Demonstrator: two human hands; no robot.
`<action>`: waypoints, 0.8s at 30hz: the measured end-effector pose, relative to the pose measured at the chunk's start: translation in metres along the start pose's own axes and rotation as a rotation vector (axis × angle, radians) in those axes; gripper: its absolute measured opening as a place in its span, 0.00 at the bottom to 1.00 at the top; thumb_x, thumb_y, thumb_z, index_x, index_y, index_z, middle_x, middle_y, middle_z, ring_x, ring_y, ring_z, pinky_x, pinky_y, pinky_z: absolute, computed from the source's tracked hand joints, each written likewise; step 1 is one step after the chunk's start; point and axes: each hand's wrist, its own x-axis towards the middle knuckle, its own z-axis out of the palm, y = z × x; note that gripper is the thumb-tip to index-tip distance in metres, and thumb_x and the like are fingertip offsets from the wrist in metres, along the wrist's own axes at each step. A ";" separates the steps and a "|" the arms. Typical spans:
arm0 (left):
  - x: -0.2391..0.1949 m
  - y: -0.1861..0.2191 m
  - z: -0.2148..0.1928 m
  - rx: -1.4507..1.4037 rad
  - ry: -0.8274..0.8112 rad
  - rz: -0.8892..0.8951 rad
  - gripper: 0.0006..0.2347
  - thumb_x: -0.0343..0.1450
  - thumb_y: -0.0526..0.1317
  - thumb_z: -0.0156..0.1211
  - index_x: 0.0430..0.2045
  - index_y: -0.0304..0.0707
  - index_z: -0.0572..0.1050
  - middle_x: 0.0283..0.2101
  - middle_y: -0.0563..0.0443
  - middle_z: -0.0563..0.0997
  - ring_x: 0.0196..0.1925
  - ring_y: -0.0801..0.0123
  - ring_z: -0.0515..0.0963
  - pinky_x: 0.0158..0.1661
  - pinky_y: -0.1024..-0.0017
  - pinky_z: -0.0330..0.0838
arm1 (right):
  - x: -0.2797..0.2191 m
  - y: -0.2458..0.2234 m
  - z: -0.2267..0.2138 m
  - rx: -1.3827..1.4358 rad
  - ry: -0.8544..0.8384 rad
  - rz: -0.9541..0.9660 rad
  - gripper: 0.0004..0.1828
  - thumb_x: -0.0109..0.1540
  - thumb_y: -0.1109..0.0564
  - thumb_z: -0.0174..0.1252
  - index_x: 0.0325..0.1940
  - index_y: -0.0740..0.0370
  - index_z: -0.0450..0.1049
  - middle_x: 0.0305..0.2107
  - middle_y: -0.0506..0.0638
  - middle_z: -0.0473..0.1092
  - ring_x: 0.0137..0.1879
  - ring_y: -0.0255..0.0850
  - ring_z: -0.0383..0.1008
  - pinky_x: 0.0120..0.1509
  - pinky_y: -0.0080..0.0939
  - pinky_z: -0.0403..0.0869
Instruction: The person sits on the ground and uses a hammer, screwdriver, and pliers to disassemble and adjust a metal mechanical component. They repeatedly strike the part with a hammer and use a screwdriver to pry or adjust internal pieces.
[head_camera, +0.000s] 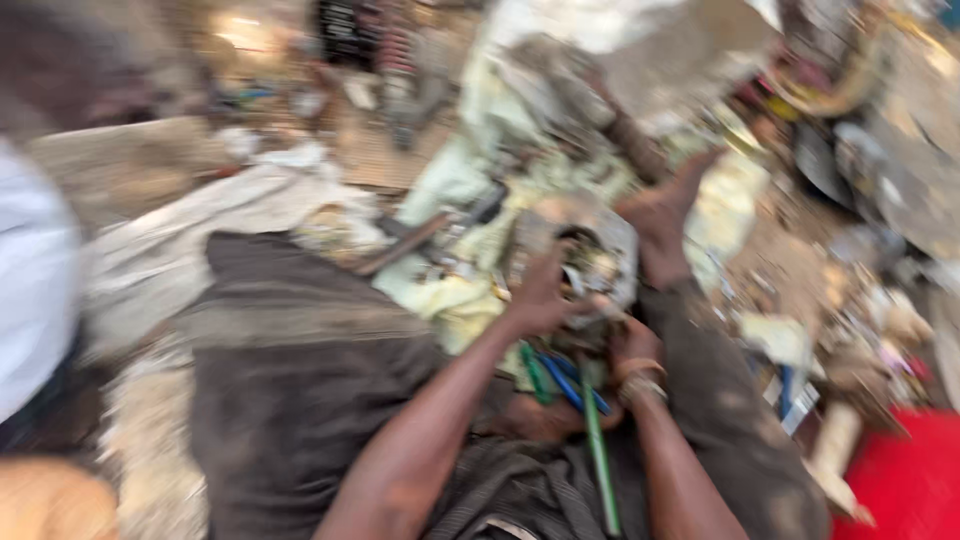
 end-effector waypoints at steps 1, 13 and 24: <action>-0.006 0.000 0.004 0.015 0.072 0.039 0.48 0.57 0.65 0.73 0.65 0.30 0.63 0.65 0.30 0.70 0.70 0.42 0.68 0.67 0.51 0.62 | 0.001 0.007 -0.005 -0.123 -0.006 0.006 0.15 0.69 0.51 0.56 0.46 0.65 0.80 0.40 0.66 0.77 0.47 0.63 0.77 0.49 0.59 0.74; -0.020 -0.020 -0.038 -0.042 0.567 -0.076 0.39 0.67 0.65 0.63 0.63 0.29 0.64 0.52 0.34 0.77 0.56 0.46 0.79 0.55 0.51 0.73 | -0.131 -0.251 -0.092 0.728 -0.230 -0.244 0.20 0.70 0.59 0.56 0.64 0.73 0.68 0.48 0.67 0.76 0.52 0.53 0.79 0.53 0.47 0.80; -0.012 0.007 -0.059 -0.421 0.503 0.004 0.51 0.62 0.70 0.63 0.66 0.18 0.58 0.58 0.23 0.72 0.64 0.40 0.75 0.61 0.51 0.72 | -0.277 -0.425 -0.173 0.224 -0.201 -0.905 0.24 0.66 0.60 0.57 0.65 0.72 0.67 0.56 0.67 0.73 0.66 0.54 0.76 0.64 0.51 0.74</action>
